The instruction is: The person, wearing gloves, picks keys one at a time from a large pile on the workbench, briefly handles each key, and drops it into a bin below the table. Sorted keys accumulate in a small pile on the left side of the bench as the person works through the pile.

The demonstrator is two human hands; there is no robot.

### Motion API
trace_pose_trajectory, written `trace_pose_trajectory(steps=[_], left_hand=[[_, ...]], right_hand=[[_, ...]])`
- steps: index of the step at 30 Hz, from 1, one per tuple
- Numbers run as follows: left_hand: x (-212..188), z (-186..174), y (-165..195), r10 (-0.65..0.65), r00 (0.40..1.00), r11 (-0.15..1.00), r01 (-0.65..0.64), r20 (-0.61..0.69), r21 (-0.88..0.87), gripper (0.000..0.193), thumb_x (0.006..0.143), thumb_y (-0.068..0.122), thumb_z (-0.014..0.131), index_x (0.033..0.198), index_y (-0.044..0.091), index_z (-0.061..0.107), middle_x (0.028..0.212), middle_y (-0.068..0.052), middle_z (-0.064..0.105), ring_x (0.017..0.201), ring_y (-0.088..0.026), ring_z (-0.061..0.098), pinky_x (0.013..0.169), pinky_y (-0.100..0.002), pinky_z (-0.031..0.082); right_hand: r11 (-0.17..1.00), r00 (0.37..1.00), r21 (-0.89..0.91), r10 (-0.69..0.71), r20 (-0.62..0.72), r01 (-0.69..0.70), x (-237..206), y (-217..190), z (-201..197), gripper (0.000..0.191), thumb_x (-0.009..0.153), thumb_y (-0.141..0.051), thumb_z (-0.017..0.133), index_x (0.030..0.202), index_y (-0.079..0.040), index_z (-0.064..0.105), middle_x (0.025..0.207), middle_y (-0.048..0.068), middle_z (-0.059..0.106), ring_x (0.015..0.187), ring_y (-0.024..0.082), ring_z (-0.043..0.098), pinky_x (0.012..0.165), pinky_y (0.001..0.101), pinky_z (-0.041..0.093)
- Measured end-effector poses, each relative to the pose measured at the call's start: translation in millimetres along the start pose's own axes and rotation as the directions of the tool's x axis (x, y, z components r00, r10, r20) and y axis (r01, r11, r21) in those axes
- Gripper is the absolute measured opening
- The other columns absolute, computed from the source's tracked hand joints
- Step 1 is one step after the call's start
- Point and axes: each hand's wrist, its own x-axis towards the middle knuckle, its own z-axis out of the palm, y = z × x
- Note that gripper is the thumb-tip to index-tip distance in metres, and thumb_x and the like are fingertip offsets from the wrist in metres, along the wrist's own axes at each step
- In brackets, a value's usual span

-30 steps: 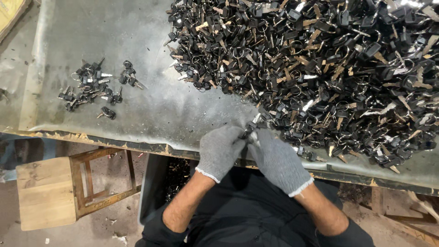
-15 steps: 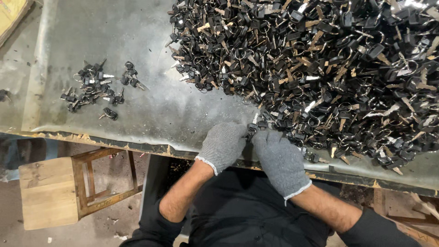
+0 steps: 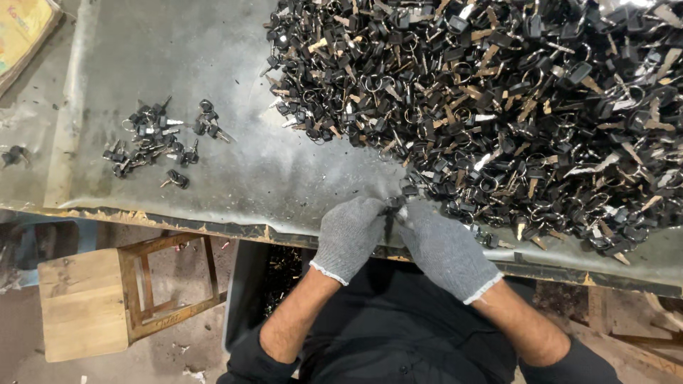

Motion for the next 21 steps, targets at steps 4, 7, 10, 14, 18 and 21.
trace_pose_trajectory(steps=[4,7,10,14,18,21], left_hand=[[-6,11,-4,0.065,0.998,0.997,-0.065,0.002,0.031,0.010,0.084,0.010,0.068,0.093,0.008,0.067,0.081,-0.012,0.065,0.079,-0.034,0.067,0.070,-0.048,0.053],[-7,15,-5,0.059,0.996,0.992,-0.065,0.063,0.112,0.004,0.088,0.010,0.068,0.090,0.008,0.066,0.080,-0.012,0.064,0.078,-0.034,0.067,0.070,-0.048,0.053],[-6,14,-6,0.030,0.993,0.989,-0.046,0.111,0.142,0.005,0.087,0.012,0.068,0.087,0.009,0.065,0.080,-0.012,0.064,0.078,-0.034,0.067,0.069,-0.048,0.053],[-7,10,-5,0.072,0.997,0.996,-0.074,0.030,0.050,0.008,0.087,0.013,0.068,0.091,0.008,0.065,0.082,-0.013,0.064,0.080,-0.035,0.066,0.072,-0.048,0.052],[-10,12,-2,0.077,0.996,0.996,-0.078,0.038,0.049,0.007,0.090,0.010,0.066,0.096,0.008,0.064,0.087,-0.013,0.063,0.088,-0.034,0.064,0.080,-0.047,0.051],[-14,14,-2,0.075,0.997,0.996,-0.073,-0.032,0.057,0.020,0.089,0.011,0.064,0.107,0.003,0.064,0.092,-0.015,0.064,0.089,-0.035,0.063,0.080,-0.048,0.050]], right_hand=[[0.973,0.933,-0.138,-0.217,-0.288,0.183,-2,-10,10,0.025,0.090,-0.021,0.062,0.102,0.000,0.056,0.087,0.022,0.070,0.070,0.037,0.073,0.051,0.0459,0.058],[0.944,0.914,-0.312,-0.215,-0.343,0.105,0,-15,6,0.014,0.097,-0.014,0.058,0.105,-0.002,0.057,0.085,0.021,0.071,0.072,0.034,0.075,0.055,0.0426,0.060],[0.973,0.963,-0.183,-0.179,-0.202,0.142,4,-15,-8,0.016,0.096,-0.014,0.057,0.105,-0.002,0.057,0.086,0.022,0.072,0.070,0.038,0.074,0.056,0.0485,0.058],[0.984,0.999,-0.179,-0.020,0.039,0.027,7,-18,-16,0.028,0.102,-0.029,0.054,0.105,-0.002,0.055,0.080,0.020,0.074,0.074,0.036,0.076,0.061,0.0455,0.061],[0.992,0.992,-0.078,-0.108,-0.067,0.103,7,-12,-11,0.022,0.098,-0.023,0.056,0.105,-0.002,0.058,0.081,0.022,0.072,0.074,0.040,0.074,0.063,0.0510,0.059],[0.998,0.992,0.019,-0.062,-0.113,0.065,5,-1,-2,0.037,0.101,-0.026,0.054,0.129,-0.001,0.051,0.080,0.022,0.072,0.073,0.042,0.073,0.063,0.0512,0.059]])
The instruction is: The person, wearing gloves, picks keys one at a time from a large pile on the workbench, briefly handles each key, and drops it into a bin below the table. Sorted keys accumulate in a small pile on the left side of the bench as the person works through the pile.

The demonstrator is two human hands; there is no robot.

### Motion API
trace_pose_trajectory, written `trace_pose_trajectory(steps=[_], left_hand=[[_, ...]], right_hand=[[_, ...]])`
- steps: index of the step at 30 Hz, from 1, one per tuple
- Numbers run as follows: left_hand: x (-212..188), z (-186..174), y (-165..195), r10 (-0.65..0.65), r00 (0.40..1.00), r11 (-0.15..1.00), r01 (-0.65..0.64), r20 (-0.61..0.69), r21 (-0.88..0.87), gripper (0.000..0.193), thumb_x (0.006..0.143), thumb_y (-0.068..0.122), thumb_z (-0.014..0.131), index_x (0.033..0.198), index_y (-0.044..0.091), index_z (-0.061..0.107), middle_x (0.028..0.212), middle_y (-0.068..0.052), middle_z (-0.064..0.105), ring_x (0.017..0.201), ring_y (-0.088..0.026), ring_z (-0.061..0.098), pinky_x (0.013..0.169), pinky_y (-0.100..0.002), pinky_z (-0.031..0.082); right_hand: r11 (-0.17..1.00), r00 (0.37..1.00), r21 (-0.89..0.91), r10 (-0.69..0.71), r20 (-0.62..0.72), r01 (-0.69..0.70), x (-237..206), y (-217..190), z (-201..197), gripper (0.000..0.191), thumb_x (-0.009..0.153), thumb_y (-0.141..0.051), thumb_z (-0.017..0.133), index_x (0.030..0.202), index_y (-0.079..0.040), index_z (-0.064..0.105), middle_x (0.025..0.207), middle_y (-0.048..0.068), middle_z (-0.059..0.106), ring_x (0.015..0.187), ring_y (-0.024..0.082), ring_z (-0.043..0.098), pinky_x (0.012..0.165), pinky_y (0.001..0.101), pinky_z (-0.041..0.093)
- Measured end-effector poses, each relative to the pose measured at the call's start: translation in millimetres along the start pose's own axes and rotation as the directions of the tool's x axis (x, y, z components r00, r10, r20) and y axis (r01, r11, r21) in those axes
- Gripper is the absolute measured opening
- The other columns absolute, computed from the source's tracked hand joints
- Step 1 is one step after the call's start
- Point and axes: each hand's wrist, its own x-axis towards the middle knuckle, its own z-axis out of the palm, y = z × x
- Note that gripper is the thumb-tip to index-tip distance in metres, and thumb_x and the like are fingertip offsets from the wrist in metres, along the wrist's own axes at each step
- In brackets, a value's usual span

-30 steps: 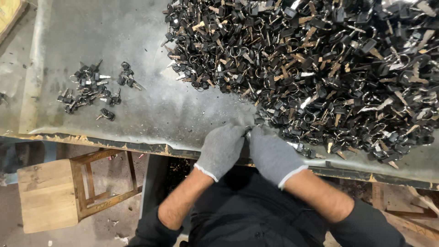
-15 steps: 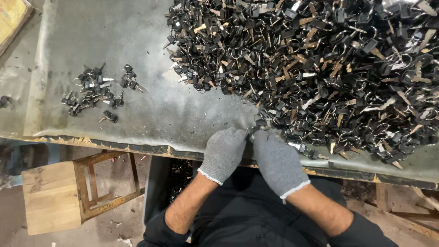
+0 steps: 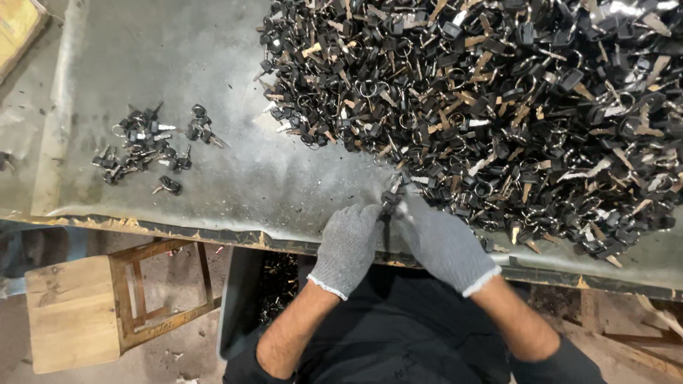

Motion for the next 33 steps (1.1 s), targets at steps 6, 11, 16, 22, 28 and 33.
trace_pose_trajectory(steps=[6,11,16,22,28,33], left_hand=[[2,3,-1,-0.029,0.992,0.998,0.023,0.123,0.050,0.012,0.091,0.011,0.064,0.102,0.007,0.064,0.089,-0.014,0.065,0.090,-0.035,0.065,0.080,-0.049,0.050],[4,-3,0,-0.155,0.986,0.979,0.162,0.064,-0.125,0.032,0.083,0.010,0.070,0.114,0.003,0.063,0.087,-0.014,0.067,0.084,-0.036,0.066,0.074,-0.049,0.051],[0,-4,3,-0.057,0.998,0.993,0.052,-0.040,-0.103,0.037,0.085,0.001,0.066,0.122,0.005,0.066,0.087,-0.012,0.066,0.082,-0.034,0.066,0.076,-0.048,0.053],[-2,-4,4,-0.090,0.994,0.984,0.080,-0.057,-0.157,0.038,0.084,0.005,0.069,0.122,0.007,0.066,0.087,-0.009,0.067,0.080,-0.033,0.068,0.072,-0.046,0.054],[-5,-5,10,-0.079,0.990,0.996,0.084,-0.113,0.037,0.014,0.087,0.014,0.072,0.100,0.010,0.068,0.085,-0.010,0.066,0.074,-0.034,0.067,0.067,-0.048,0.053],[-6,0,10,-0.218,0.975,0.976,0.218,-0.047,-0.013,0.013,0.087,0.021,0.075,0.087,0.011,0.066,0.080,-0.011,0.065,0.072,-0.034,0.067,0.064,-0.048,0.053]], right_hand=[[0.945,0.968,-0.267,-0.225,-0.115,0.188,1,3,20,0.037,0.098,-0.021,0.056,0.124,0.005,0.051,0.104,0.029,0.068,0.076,0.037,0.074,0.064,0.0448,0.061],[0.995,0.999,-0.098,-0.033,0.028,0.036,4,2,8,0.027,0.097,-0.021,0.061,0.114,0.000,0.056,0.087,0.019,0.071,0.071,0.037,0.073,0.060,0.0475,0.058],[0.944,0.990,-0.316,-0.123,-0.076,0.093,-7,-10,12,0.016,0.100,-0.021,0.058,0.105,-0.005,0.058,0.085,0.017,0.067,0.080,0.034,0.073,0.061,0.0461,0.059],[0.923,0.927,0.125,-0.372,0.045,0.364,14,1,-1,0.018,0.100,-0.019,0.060,0.106,-0.001,0.058,0.092,0.021,0.068,0.075,0.038,0.072,0.067,0.0488,0.058],[0.967,0.963,-0.191,-0.201,-0.179,0.167,-10,3,12,0.029,0.093,-0.023,0.061,0.112,-0.001,0.056,0.084,0.025,0.066,0.074,0.039,0.072,0.056,0.0463,0.060],[0.968,0.978,-0.217,-0.159,-0.136,0.127,-20,0,18,0.022,0.090,-0.012,0.060,0.109,-0.002,0.057,0.102,0.022,0.066,0.082,0.037,0.072,0.061,0.0463,0.060]])
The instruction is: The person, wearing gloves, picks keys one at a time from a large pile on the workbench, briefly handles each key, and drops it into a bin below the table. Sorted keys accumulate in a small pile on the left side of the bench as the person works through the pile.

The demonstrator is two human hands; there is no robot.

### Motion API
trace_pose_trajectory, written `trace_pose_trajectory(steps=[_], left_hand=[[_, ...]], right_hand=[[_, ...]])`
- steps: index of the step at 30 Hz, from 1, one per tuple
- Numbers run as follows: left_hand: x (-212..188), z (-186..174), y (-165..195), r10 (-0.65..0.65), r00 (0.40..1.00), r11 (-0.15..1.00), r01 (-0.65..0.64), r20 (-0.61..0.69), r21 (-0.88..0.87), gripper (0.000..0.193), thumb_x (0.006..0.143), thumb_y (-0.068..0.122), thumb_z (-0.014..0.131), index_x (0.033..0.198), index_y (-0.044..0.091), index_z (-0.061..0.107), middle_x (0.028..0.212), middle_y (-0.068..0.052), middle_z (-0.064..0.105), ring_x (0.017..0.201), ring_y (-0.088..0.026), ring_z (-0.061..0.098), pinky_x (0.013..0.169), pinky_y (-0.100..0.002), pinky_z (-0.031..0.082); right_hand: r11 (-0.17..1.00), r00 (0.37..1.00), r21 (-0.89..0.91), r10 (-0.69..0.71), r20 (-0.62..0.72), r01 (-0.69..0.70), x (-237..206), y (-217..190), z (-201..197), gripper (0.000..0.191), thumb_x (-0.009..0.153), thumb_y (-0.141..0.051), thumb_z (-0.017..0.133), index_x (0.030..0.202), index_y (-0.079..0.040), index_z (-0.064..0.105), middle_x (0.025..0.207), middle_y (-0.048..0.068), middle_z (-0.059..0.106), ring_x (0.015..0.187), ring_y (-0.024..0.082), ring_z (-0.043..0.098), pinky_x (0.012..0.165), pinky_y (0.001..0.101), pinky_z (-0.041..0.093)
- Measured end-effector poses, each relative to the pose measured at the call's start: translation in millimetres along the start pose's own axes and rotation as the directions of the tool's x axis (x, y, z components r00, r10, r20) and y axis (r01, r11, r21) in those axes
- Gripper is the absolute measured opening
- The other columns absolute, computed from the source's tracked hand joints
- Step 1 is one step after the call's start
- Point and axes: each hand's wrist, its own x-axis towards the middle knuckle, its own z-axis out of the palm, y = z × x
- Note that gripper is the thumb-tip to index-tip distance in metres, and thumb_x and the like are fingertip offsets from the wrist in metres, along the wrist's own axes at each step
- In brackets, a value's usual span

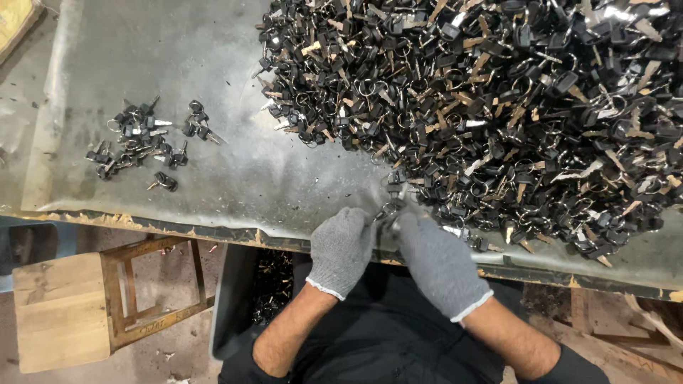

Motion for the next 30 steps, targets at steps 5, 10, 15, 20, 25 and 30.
trace_pose_trajectory(steps=[5,10,15,20,25,30], left_hand=[[-4,2,-1,0.064,0.997,0.998,-0.065,0.040,0.017,0.012,0.081,0.015,0.073,0.085,0.011,0.063,0.077,-0.011,0.063,0.068,-0.035,0.065,0.062,-0.049,0.050],[-5,1,1,0.089,0.995,0.996,-0.090,0.034,0.012,0.014,0.081,0.017,0.074,0.085,0.009,0.063,0.076,-0.012,0.062,0.067,-0.036,0.064,0.060,-0.050,0.049],[-1,-1,1,0.076,0.997,0.997,-0.075,0.034,-0.018,0.016,0.092,0.019,0.071,0.084,0.009,0.061,0.076,-0.011,0.061,0.065,-0.034,0.064,0.058,-0.048,0.050],[2,-2,2,0.109,0.993,0.994,-0.110,0.043,0.024,0.014,0.090,0.020,0.071,0.084,0.009,0.063,0.075,-0.011,0.063,0.065,-0.035,0.065,0.057,-0.048,0.050],[6,-10,3,0.117,0.992,0.993,-0.116,0.038,-0.031,0.013,0.088,0.020,0.073,0.082,0.011,0.066,0.077,-0.010,0.065,0.069,-0.034,0.067,0.061,-0.047,0.052],[8,-26,-2,0.140,0.989,0.984,-0.135,0.041,-0.118,0.011,0.086,0.020,0.076,0.088,0.011,0.069,0.078,-0.008,0.066,0.069,-0.032,0.067,0.060,-0.045,0.051]], right_hand=[[1.000,1.000,-0.001,0.008,-0.011,-0.008,11,-10,-9,0.020,0.089,-0.014,0.062,0.104,-0.001,0.058,0.104,0.022,0.064,0.092,0.038,0.071,0.069,0.0481,0.060],[0.980,0.937,0.188,-0.125,0.327,0.066,21,-4,-22,0.017,0.104,-0.019,0.051,0.109,-0.004,0.058,0.101,0.020,0.067,0.087,0.035,0.072,0.075,0.0456,0.060],[0.995,0.988,0.011,0.096,0.125,-0.098,21,-5,-20,0.031,0.098,-0.018,0.055,0.121,0.002,0.053,0.104,0.022,0.069,0.079,0.038,0.074,0.063,0.0486,0.061],[0.995,0.993,0.088,0.026,0.116,-0.037,18,4,-14,0.067,0.093,-0.025,0.062,0.148,0.005,0.039,0.091,0.023,0.072,0.066,0.036,0.074,0.053,0.0473,0.058],[0.994,0.999,-0.101,-0.032,-0.018,0.030,10,6,0,0.034,0.101,-0.022,0.057,0.129,-0.004,0.050,0.098,0.020,0.074,0.073,0.032,0.075,0.053,0.0419,0.059],[1.000,0.994,0.015,0.012,0.106,-0.013,7,10,-6,0.057,0.098,-0.030,0.057,0.144,0.000,0.043,0.107,0.023,0.071,0.067,0.031,0.075,0.057,0.0430,0.061]])
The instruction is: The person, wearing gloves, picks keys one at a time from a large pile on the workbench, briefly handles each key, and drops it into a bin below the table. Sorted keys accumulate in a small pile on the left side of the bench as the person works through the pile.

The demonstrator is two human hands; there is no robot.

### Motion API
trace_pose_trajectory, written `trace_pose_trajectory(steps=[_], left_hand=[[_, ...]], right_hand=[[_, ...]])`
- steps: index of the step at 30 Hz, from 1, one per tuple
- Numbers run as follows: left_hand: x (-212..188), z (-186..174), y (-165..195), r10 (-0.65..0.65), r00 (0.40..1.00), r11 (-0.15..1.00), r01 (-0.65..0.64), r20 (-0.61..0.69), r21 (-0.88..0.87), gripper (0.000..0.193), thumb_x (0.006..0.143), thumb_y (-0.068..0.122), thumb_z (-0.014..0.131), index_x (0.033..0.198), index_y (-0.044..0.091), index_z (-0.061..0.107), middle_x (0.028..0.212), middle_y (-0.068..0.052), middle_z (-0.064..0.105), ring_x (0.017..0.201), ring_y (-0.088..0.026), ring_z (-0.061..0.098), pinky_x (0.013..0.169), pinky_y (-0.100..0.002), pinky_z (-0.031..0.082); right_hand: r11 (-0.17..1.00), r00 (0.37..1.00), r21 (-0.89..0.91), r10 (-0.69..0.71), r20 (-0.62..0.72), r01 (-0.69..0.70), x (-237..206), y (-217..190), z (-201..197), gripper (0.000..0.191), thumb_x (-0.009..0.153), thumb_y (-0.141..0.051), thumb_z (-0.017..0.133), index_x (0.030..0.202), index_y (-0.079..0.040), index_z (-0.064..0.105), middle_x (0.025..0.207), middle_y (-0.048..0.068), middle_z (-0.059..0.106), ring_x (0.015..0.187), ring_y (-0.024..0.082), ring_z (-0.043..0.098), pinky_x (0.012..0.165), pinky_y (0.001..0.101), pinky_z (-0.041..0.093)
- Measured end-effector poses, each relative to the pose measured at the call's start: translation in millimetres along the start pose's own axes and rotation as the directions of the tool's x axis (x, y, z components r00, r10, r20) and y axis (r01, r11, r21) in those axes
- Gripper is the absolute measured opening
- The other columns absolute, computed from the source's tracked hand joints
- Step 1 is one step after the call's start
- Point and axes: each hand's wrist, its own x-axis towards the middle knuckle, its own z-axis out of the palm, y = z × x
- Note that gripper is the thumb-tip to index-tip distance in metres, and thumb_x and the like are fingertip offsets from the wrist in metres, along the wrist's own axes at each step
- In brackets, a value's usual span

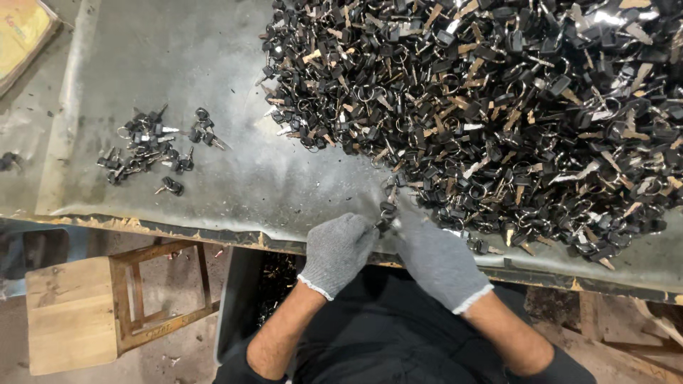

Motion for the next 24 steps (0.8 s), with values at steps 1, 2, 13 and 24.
trace_pose_trajectory(steps=[1,2,13,24], left_hand=[[0,-1,0,-0.001,1.000,1.000,0.001,-0.002,0.010,0.011,0.085,0.020,0.076,0.086,0.011,0.069,0.077,-0.008,0.066,0.070,-0.032,0.067,0.061,-0.045,0.052],[-1,-1,-1,-0.010,1.000,1.000,0.010,-0.002,0.018,0.011,0.084,0.020,0.076,0.084,0.012,0.068,0.077,-0.008,0.065,0.070,-0.032,0.067,0.061,-0.045,0.052],[0,6,-3,-0.037,0.996,0.996,0.030,0.086,0.084,0.008,0.084,0.018,0.071,0.082,0.010,0.068,0.078,-0.010,0.066,0.072,-0.034,0.067,0.063,-0.048,0.051],[3,-15,-3,-0.097,0.949,0.979,0.145,-0.300,0.143,0.015,0.090,0.025,0.076,0.082,0.016,0.068,0.076,-0.003,0.068,0.063,-0.022,0.065,0.058,-0.039,0.050]], right_hand=[[0.997,0.985,0.035,0.069,0.158,-0.075,0,0,-4,0.054,0.102,-0.035,0.055,0.144,-0.004,0.043,0.105,0.019,0.071,0.070,0.029,0.076,0.061,0.0428,0.062],[0.991,0.994,0.113,0.062,0.088,-0.072,-1,-3,-8,0.057,0.100,-0.031,0.057,0.146,-0.003,0.042,0.104,0.021,0.072,0.073,0.033,0.075,0.062,0.0460,0.060],[0.965,0.937,0.137,0.175,0.302,-0.224,14,-22,-28,0.044,0.103,-0.033,0.055,0.134,-0.002,0.051,0.114,0.024,0.073,0.092,0.038,0.075,0.080,0.0480,0.060],[0.980,0.981,0.127,0.136,0.141,-0.154,6,-7,-2,0.063,0.100,-0.029,0.060,0.149,0.001,0.035,0.132,0.026,0.062,0.094,0.039,0.074,0.078,0.0475,0.062]])
